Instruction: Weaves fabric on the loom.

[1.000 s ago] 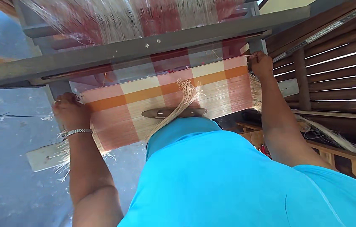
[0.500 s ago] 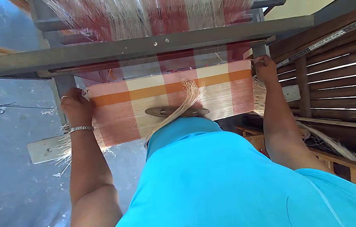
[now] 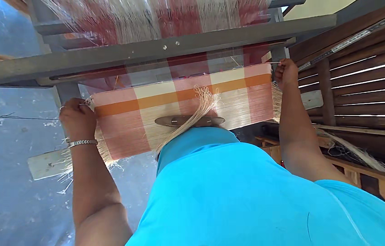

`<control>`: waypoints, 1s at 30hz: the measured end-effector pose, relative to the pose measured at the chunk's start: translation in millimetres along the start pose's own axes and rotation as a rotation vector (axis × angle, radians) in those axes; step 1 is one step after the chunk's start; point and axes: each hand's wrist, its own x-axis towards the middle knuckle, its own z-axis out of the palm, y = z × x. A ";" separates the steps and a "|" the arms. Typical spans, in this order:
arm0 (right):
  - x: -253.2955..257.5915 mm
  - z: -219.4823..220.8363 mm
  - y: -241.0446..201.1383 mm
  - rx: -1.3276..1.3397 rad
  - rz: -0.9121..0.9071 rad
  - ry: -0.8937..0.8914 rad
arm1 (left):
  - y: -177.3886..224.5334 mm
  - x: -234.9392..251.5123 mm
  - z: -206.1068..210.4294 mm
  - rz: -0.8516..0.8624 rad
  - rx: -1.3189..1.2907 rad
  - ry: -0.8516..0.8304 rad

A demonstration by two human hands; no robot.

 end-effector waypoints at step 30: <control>16.8 -16.2 15.2 -0.625 -0.188 0.045 | -31.9 6.4 -7.6 -0.150 -0.340 0.029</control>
